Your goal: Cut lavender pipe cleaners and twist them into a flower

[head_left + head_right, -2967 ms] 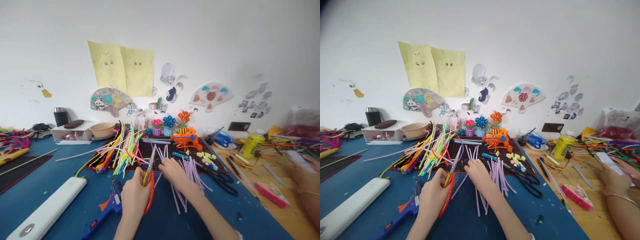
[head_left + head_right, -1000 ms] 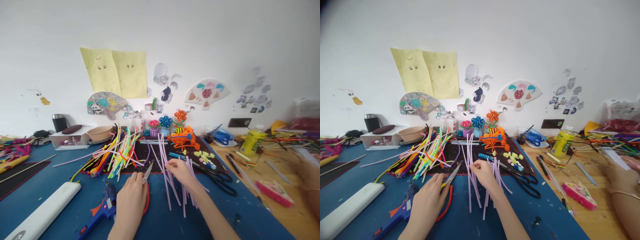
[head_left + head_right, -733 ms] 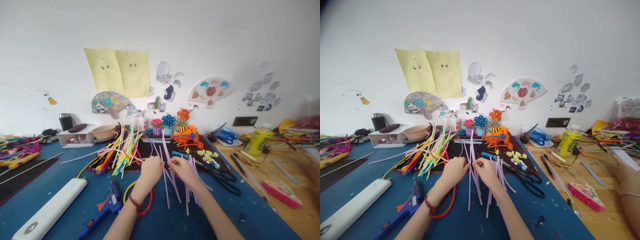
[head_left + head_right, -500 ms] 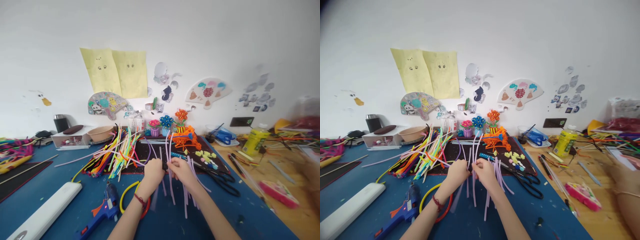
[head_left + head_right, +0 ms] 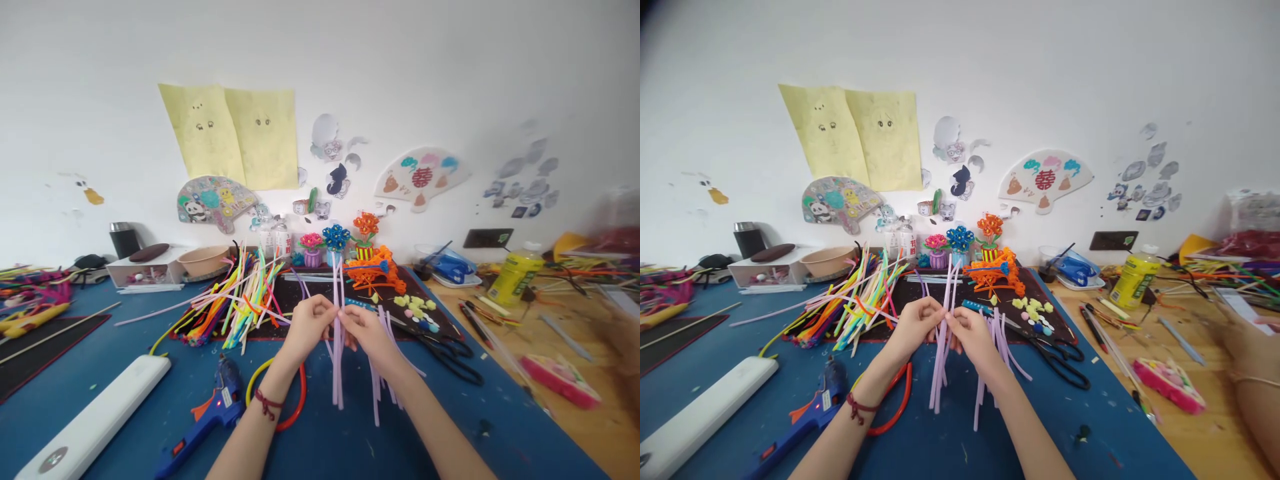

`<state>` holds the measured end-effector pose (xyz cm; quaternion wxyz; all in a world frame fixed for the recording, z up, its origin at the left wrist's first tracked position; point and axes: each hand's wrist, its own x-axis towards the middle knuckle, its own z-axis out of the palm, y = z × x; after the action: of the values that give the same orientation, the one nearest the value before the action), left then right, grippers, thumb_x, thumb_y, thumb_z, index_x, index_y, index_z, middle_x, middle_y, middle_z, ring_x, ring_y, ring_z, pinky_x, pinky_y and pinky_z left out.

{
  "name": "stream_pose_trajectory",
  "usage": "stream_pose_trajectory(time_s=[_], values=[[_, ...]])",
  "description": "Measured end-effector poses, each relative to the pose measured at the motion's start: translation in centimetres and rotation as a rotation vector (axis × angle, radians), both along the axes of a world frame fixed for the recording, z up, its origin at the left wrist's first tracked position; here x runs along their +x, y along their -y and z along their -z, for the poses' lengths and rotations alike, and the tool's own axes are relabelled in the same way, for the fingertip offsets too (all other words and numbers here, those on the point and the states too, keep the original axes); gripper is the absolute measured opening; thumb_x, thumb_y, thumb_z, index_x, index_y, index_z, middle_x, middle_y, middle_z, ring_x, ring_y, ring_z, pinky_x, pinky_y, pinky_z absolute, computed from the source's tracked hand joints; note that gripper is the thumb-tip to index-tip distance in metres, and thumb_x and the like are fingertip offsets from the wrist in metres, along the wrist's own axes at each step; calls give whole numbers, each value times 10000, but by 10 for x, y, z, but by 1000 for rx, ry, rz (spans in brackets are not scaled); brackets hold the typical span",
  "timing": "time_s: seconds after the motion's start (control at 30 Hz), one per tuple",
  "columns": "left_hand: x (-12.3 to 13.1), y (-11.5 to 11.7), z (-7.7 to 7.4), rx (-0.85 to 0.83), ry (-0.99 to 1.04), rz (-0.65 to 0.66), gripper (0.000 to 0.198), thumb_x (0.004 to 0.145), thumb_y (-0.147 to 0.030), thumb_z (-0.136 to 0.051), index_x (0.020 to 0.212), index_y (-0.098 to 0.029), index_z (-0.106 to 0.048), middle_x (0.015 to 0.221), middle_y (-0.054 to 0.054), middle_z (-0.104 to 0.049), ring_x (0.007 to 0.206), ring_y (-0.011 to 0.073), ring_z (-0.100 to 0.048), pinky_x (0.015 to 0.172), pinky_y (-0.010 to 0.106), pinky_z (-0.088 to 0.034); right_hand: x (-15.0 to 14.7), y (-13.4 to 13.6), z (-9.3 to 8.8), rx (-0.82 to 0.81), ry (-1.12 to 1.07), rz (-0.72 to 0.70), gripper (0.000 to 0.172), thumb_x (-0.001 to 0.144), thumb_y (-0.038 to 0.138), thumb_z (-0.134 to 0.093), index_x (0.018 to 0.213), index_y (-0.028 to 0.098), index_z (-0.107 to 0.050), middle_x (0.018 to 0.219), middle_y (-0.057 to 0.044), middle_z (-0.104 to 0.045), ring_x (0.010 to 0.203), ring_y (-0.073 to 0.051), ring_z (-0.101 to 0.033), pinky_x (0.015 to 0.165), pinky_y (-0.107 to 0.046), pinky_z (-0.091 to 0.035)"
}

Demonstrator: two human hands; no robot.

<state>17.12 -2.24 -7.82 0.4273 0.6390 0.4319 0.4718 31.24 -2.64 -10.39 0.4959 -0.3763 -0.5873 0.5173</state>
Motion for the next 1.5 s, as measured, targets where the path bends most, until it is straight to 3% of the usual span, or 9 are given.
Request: stream_pose_trajectory(time_s=[0.17,0.33,0.53,0.7,0.9,1.13,1.27,1.37,1.5], values=[[0,0,0,13,105,39,310,716,-411,-696,664,-141,-553,514,-50,-513,378,37,-380,380,160,-295,5,3,-6,-31,5,9,420,737,569,-646,738,152,-595,478,35,-507,377,-79,-422,344,-192,-280],[-3,0,-4,-37,124,53,396,784,-515,-600,676,-135,-567,533,-42,-507,385,31,-336,377,169,-241,7,7,-11,-28,18,-6,363,729,502,-688,768,146,-629,520,34,-528,392,-58,-403,370,-186,-272],[-3,3,-9,9,69,75,345,729,-441,-699,835,-118,-638,526,-52,-489,464,47,-377,446,171,-258,5,15,-19,0,88,-59,353,758,499,-660,787,147,-641,511,44,-515,386,-62,-405,372,-192,-293],[0,9,-16,-69,156,95,341,701,-442,-721,740,-119,-615,553,-30,-531,468,56,-428,445,176,-287,3,21,-22,5,161,-114,384,761,524,-642,781,140,-633,512,45,-511,368,-70,-421,349,-195,-294],[0,15,-26,-94,273,12,389,747,-504,-659,758,-116,-632,451,-76,-402,354,14,-266,372,175,-142,-2,25,-20,13,240,-220,403,757,527,-647,725,127,-679,465,64,-409,367,-51,-337,343,-187,-241],[-8,15,-32,-96,326,-60,430,738,-542,-647,742,-112,-646,440,-68,-399,347,12,-261,365,182,-111,7,35,-28,-141,308,-470,424,765,555,-630,769,136,-699,418,67,-419,323,-65,-351,323,-192,-230],[-8,14,-28,-124,285,-15,414,742,-518,-653,721,-105,-649,417,-66,-413,329,8,-261,363,178,-131,6,32,-29,-14,291,-343,459,839,568,-535,814,148,-718,454,74,-319,404,-72,-295,385,-203,-218],[-4,13,-21,-154,202,86,427,740,-527,-647,727,-100,-662,411,-44,-457,331,35,-353,367,180,-202,1,30,-28,35,218,-212,474,876,569,-475,745,154,-662,514,47,-399,456,-86,-342,418,-212,-246],[-4,12,-20,-139,202,46,412,706,-508,-691,730,-98,-667,444,-44,-462,374,33,-361,385,170,-208,1,32,-26,23,149,-295,477,898,566,-436,620,183,-496,497,34,-473,449,-97,-395,462,-222,-318]])
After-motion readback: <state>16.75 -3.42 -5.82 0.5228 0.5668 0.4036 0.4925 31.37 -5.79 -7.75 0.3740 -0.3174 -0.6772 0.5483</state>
